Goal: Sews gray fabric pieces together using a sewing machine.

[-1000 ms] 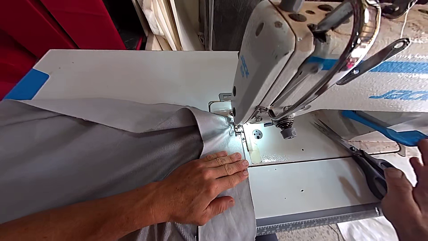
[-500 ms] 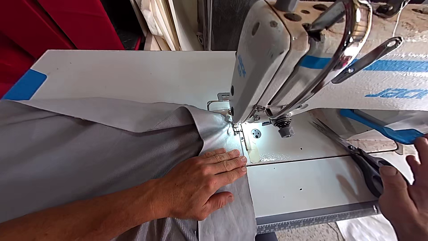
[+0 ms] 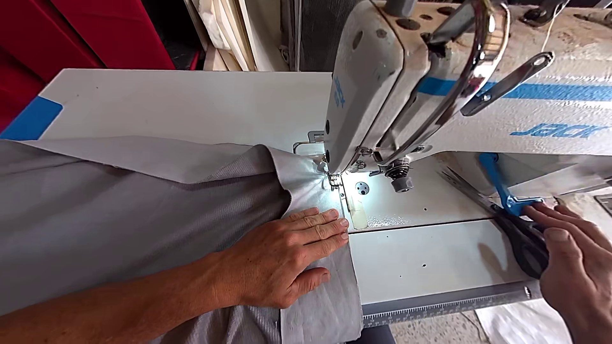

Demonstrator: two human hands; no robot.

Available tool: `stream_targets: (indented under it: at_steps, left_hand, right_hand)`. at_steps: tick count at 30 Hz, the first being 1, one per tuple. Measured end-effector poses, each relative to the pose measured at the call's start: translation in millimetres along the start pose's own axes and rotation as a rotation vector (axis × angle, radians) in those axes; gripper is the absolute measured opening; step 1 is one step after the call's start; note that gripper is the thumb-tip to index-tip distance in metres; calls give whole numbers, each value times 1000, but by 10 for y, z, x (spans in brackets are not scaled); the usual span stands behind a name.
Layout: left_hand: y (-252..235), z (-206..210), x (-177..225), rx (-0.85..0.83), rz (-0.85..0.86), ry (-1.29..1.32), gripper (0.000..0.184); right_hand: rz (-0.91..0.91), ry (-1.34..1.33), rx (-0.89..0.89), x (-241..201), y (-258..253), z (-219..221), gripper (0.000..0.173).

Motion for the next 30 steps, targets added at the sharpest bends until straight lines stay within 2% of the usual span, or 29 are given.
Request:
stream_targets:
  at_steps: [30]
  left_hand:
    - [62,2,78,-35,41,10,51]
  right_hand:
    - [3,84,22,-63,-23,-16,72]
Point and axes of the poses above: each hand's wrist, its own y-axis away from the middle knuckle, its own z-axis out of the palm, x = y × z, the point moved 7 cm from there along -y, towards the middle knuckle, and after that the axes turned 10 degrees about -z, right-handed, at the moved point
